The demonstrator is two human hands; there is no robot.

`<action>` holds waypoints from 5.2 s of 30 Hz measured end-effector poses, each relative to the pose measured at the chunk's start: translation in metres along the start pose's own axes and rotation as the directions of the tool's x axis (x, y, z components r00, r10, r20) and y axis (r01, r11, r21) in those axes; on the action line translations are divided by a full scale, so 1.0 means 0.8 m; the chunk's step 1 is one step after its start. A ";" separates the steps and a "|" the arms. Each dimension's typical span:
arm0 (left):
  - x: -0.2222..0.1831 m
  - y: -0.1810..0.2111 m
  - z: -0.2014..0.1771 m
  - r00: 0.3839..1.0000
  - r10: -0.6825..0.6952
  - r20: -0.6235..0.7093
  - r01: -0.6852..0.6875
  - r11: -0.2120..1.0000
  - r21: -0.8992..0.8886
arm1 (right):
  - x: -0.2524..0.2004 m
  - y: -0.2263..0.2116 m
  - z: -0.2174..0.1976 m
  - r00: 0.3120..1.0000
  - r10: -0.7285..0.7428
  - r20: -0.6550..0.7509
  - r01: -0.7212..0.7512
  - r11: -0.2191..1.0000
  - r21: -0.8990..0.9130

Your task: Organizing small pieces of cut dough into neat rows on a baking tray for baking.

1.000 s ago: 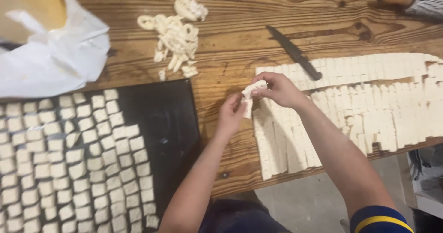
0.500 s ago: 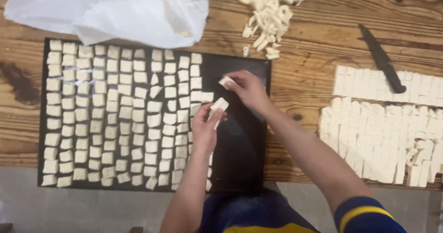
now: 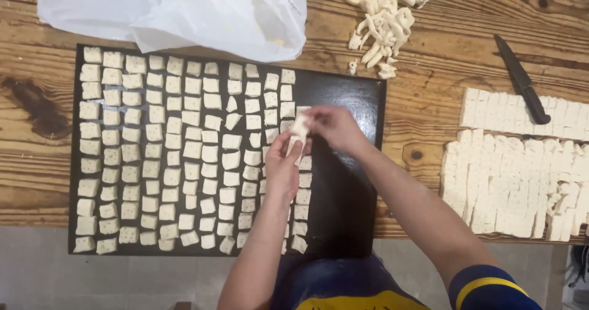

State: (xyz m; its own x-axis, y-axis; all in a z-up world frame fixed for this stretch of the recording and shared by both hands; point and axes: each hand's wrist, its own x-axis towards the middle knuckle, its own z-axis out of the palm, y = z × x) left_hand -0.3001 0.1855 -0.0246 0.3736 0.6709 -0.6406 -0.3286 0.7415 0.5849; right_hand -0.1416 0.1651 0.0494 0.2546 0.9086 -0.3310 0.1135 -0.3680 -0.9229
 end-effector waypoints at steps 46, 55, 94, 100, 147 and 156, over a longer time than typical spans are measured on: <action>-0.180 0.021 -0.129 0.880 0.022 0.474 -0.446 0.378 0.811 | -0.241 0.085 0.080 0.971 0.225 -0.087 -0.240 0.937 -0.256; -0.194 -0.031 -0.177 0.648 -0.052 0.759 -0.716 -0.382 0.585 | -0.274 0.142 0.120 0.990 0.136 0.023 -0.108 0.870 -0.481; -0.146 -0.347 0.262 0.706 0.044 0.707 -0.683 0.306 0.663 | -0.343 0.195 -0.351 0.957 0.043 -0.288 -0.127 0.951 -0.281; -0.139 -0.340 0.268 0.814 -0.109 0.571 -0.202 0.868 0.454 | -0.350 0.147 -0.340 0.892 0.091 -0.444 -0.034 0.990 0.135; -0.221 -0.114 -0.167 0.990 -0.141 -0.011 0.135 0.913 0.384 | -0.231 0.129 0.113 0.965 -0.010 -0.262 -0.133 0.842 -0.522; -0.230 -0.058 -0.085 0.997 -0.079 -0.003 0.076 0.945 0.319 | -0.237 0.070 0.096 0.977 0.086 -0.196 -0.147 0.934 -0.325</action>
State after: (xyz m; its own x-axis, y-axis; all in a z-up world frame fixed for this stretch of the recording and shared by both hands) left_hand -0.4126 0.0282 0.0318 0.3960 0.6101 -0.6862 -0.0055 0.7489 0.6627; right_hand -0.2573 -0.0126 0.0449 0.4465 0.8175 -0.3638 0.3810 -0.5416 -0.7494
